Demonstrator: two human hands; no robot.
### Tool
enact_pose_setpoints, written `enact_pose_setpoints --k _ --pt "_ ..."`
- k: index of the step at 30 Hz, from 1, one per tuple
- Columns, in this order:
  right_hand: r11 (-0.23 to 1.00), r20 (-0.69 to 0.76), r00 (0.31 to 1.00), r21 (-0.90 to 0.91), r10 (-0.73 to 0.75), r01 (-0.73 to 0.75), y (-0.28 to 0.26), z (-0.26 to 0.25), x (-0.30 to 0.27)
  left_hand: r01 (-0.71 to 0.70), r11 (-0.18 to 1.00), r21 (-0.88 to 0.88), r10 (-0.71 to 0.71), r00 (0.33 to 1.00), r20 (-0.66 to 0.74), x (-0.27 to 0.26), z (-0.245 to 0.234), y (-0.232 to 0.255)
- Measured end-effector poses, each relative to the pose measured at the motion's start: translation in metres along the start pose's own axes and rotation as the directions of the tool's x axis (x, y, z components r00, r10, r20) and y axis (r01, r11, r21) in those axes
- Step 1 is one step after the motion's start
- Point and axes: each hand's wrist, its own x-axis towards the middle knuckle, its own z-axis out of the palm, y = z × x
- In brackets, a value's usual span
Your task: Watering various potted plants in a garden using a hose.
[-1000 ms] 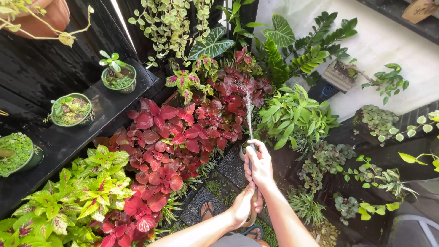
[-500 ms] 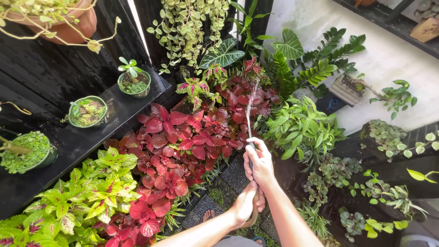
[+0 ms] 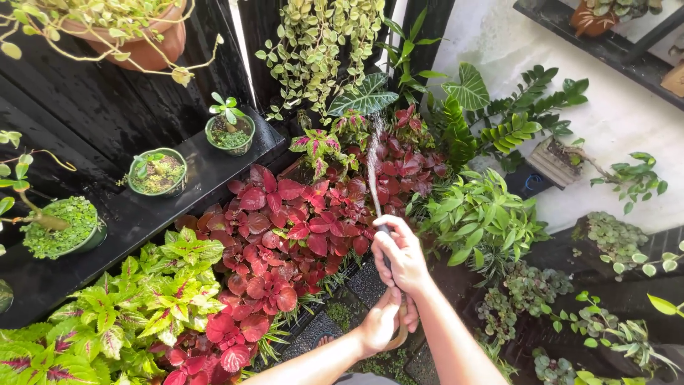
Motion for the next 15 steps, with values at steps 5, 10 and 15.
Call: enact_pose_setpoints --k 5,10,15 --pt "0.995 -0.101 0.991 0.037 -0.085 0.089 0.000 0.006 0.008 0.036 0.999 0.017 -0.036 0.999 -0.007 0.003 0.000 0.020" --pt "0.998 -0.007 0.999 0.035 -0.046 0.046 -0.009 0.013 0.006 0.046 0.995 0.083 -0.045 0.999 -0.015 0.003 -0.004 0.015" --pt "0.974 0.015 0.978 0.094 -0.206 0.204 -0.006 0.011 0.009 0.037 0.983 -0.181 -0.034 0.999 0.018 0.007 -0.009 0.016"
